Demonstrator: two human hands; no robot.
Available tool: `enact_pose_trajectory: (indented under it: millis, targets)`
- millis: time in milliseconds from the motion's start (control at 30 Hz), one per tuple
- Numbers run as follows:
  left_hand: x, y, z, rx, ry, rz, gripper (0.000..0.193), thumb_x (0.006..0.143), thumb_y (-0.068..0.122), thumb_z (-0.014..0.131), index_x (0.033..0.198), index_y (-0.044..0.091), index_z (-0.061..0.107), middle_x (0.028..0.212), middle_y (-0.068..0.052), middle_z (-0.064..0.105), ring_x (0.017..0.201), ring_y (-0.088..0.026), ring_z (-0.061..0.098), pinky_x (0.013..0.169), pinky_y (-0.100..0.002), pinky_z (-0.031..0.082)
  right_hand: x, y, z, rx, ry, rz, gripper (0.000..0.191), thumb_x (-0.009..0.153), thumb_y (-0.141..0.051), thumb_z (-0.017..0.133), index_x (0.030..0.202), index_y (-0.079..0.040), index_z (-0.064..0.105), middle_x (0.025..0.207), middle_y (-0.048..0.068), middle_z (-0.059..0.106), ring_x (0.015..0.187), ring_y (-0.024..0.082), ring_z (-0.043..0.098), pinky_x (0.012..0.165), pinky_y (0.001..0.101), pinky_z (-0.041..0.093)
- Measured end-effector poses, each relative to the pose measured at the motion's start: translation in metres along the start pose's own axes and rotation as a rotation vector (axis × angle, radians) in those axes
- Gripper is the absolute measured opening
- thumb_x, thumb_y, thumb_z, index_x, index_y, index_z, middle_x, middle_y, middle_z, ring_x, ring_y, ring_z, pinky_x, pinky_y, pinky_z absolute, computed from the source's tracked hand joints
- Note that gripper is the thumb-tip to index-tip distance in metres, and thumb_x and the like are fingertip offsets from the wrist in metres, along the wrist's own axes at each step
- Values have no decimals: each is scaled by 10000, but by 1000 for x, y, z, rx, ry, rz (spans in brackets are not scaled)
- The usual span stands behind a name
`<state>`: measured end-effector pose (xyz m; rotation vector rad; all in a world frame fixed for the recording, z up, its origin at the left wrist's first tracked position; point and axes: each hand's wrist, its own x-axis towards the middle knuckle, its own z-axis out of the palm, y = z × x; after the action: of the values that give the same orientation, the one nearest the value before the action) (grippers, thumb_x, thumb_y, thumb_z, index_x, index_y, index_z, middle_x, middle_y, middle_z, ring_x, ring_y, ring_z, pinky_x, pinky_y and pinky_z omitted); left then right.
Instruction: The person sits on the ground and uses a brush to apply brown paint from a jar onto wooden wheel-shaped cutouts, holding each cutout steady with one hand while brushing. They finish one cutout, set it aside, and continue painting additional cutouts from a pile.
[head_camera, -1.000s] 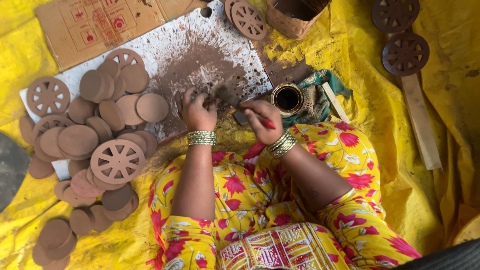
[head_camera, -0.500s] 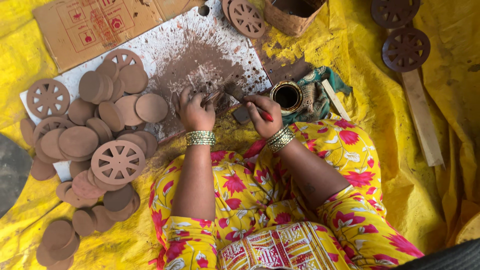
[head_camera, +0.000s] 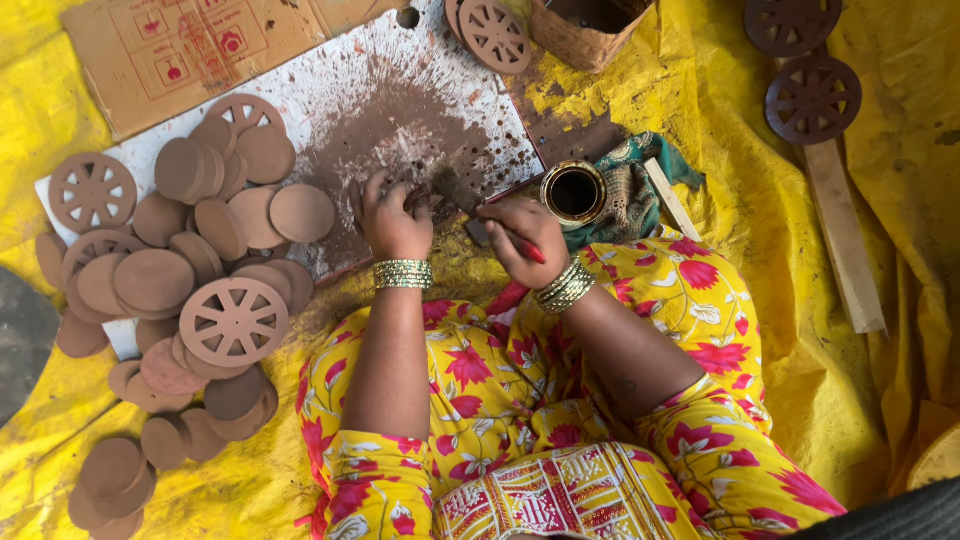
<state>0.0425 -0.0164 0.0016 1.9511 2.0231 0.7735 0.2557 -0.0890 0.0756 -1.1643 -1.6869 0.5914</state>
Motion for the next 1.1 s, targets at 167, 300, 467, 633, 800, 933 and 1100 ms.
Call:
enact_pose_trajectory:
  millis: [167, 300, 467, 633, 800, 933, 1100]
  targets:
    - [0, -2, 0, -20, 21, 8, 225, 739, 139, 823, 959, 110, 793, 1362, -55, 613, 1408, -473, 382, 1159, -595, 326, 5, 1, 1, -46, 37, 197, 168, 954, -83, 652, 1084, -16, 735, 925, 149, 740, 850, 275, 737, 787, 379, 586]
    - [0, -2, 2, 9, 19, 11, 219, 726, 125, 815, 944, 107, 792, 1359, -49, 618, 1409, -472, 389, 1154, -597, 331, 3, 2, 0, 24, -6, -26, 182, 955, -81, 655, 1114, -8, 707, 1003, 172, 734, 926, 311, 727, 849, 402, 578]
    - [1, -1, -4, -9, -3, -14, 231, 732, 148, 824, 956, 103, 790, 1377, -47, 610, 1405, -468, 397, 1153, -597, 341, 3, 10, 3, -16, 12, 226, 196, 938, -96, 665, 1101, -19, 742, 953, 150, 750, 856, 279, 747, 789, 373, 593]
    - [4, 5, -14, 39, -35, -34, 297, 662, 194, 867, 935, 95, 805, 1375, -92, 571, 1373, -493, 362, 1110, -639, 290, -2, 11, 10, 66, 23, 114, 204, 969, -111, 663, 1133, -11, 730, 1003, 157, 752, 907, 285, 749, 823, 379, 596]
    - [4, -1, -8, 99, -52, -66, 203, 743, 206, 848, 919, 115, 803, 1419, -43, 581, 1427, -455, 367, 1138, -644, 296, -4, 11, 14, 39, -15, 343, 225, 942, -136, 660, 1111, -11, 743, 919, 151, 744, 802, 257, 743, 744, 357, 587]
    - [2, -9, 8, -332, -53, -100, 274, 818, 262, 748, 1060, 138, 717, 1504, -12, 530, 1444, -356, 486, 1168, -510, 503, -1, 14, 8, 10, 91, 182, 213, 971, -123, 667, 1137, -9, 738, 991, 153, 762, 898, 259, 750, 820, 356, 588]
    - [1, -14, 10, -84, -72, -35, 232, 780, 190, 815, 990, 99, 771, 1456, -53, 572, 1424, -406, 440, 1189, -584, 383, 0, 11, 7, 95, 28, 217, 208, 965, -121, 657, 1124, -12, 736, 958, 139, 761, 851, 256, 755, 786, 348, 595]
